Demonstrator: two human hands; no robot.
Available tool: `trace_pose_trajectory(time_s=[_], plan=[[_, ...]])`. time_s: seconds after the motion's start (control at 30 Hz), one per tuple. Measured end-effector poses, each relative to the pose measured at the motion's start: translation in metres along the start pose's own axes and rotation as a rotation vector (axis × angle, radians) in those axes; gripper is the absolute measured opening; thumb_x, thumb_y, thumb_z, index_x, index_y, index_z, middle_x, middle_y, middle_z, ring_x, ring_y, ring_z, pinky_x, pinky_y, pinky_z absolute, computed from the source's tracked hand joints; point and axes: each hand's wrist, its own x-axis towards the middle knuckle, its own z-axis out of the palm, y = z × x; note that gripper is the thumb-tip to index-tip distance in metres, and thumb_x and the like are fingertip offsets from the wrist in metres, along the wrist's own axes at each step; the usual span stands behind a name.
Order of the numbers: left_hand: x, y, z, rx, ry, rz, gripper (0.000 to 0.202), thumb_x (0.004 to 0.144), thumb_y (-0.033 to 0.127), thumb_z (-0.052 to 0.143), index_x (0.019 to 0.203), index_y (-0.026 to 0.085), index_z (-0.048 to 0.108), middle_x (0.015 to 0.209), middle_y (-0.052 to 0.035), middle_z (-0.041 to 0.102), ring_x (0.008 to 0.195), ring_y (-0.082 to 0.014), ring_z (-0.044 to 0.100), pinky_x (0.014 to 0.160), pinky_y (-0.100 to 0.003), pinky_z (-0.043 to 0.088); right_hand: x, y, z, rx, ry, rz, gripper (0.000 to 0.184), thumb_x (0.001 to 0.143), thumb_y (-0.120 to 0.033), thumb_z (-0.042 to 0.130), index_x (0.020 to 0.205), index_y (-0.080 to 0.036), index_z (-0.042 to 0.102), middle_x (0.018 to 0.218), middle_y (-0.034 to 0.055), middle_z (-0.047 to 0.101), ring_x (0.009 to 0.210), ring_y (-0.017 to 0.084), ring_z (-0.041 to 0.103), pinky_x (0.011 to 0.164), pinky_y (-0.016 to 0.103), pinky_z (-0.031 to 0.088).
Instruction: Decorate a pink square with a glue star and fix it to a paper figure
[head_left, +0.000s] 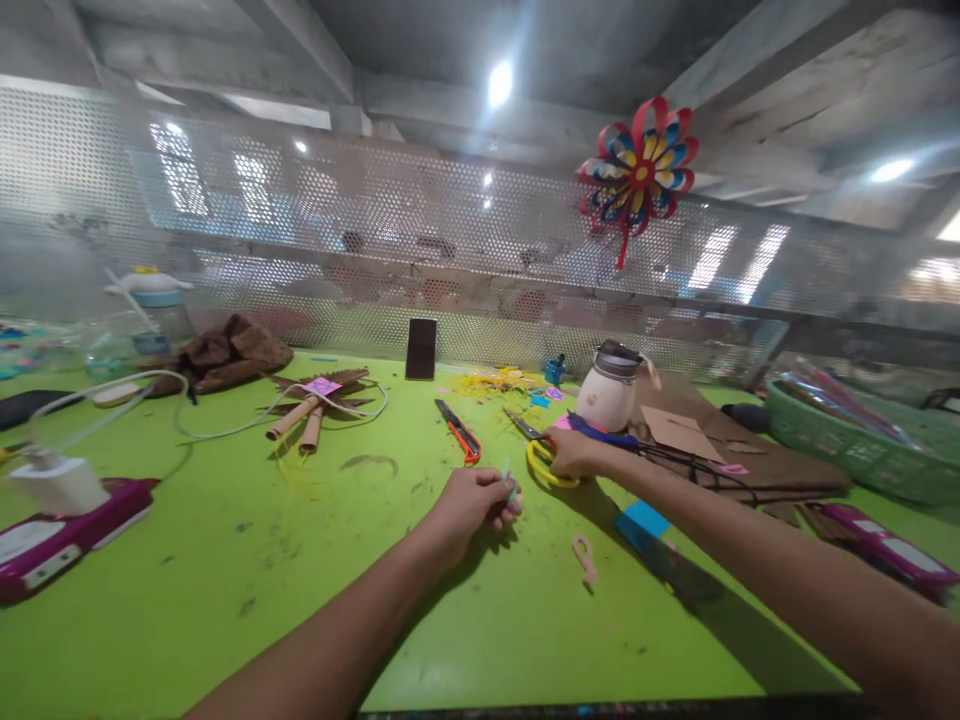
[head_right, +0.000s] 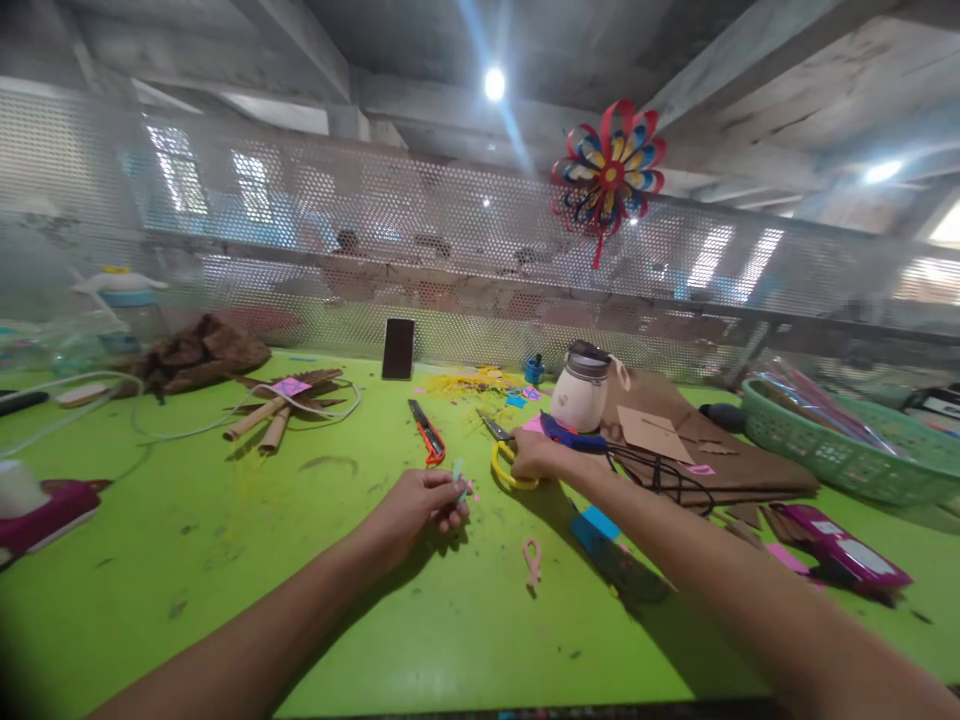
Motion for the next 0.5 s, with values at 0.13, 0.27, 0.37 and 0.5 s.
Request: trace_pose_trajectory(time_s=[0.13, 0.27, 0.37, 0.5], plan=[[0.001, -0.003, -0.001, -0.019, -0.006, 0.032, 0.019, 0.071, 0.027, 0.066, 0.064, 0.010, 0.062, 0.059, -0.0061, 0.063, 0.046, -0.0067, 0.051, 0.046, -0.019, 0.035, 0.006, 0.000, -0.046, -0.024, -0.082, -0.003, 0.037, 0.060, -0.018, 0.064, 0.097, -0.017, 0.068, 0.053, 0.0017, 0.063, 0.043, 0.016, 0.057, 0.043, 0.025, 0.040], [0.000, -0.003, -0.002, -0.037, 0.009, 0.033, 0.016, 0.073, 0.023, 0.063, 0.064, 0.010, 0.061, 0.058, -0.0051, 0.063, 0.045, -0.0059, 0.051, 0.046, -0.018, 0.035, 0.007, -0.003, -0.093, -0.112, -0.075, -0.078, 0.026, 0.053, -0.016, 0.066, 0.078, -0.019, 0.072, 0.047, -0.0017, 0.058, 0.041, 0.014, 0.053, 0.044, 0.025, 0.039], [0.001, -0.003, -0.002, -0.039, 0.012, 0.032, 0.015, 0.074, 0.021, 0.062, 0.064, 0.010, 0.060, 0.058, -0.0052, 0.062, 0.045, -0.0061, 0.051, 0.046, -0.019, 0.035, -0.003, -0.004, -0.109, -0.193, -0.035, -0.115, 0.019, 0.047, -0.015, 0.070, 0.066, -0.018, 0.071, 0.053, 0.0025, 0.061, 0.052, 0.017, 0.057, 0.051, 0.027, 0.040], [0.001, -0.005, 0.000, -0.040, -0.011, 0.039, 0.013, 0.075, 0.019, 0.060, 0.066, 0.010, 0.060, 0.059, -0.0056, 0.063, 0.045, -0.0064, 0.051, 0.047, -0.020, 0.038, -0.027, 0.005, -0.110, -0.239, -0.024, -0.113, 0.029, 0.050, -0.018, 0.073, 0.080, -0.018, 0.072, 0.076, 0.0107, 0.069, 0.068, 0.024, 0.063, 0.059, 0.031, 0.043]])
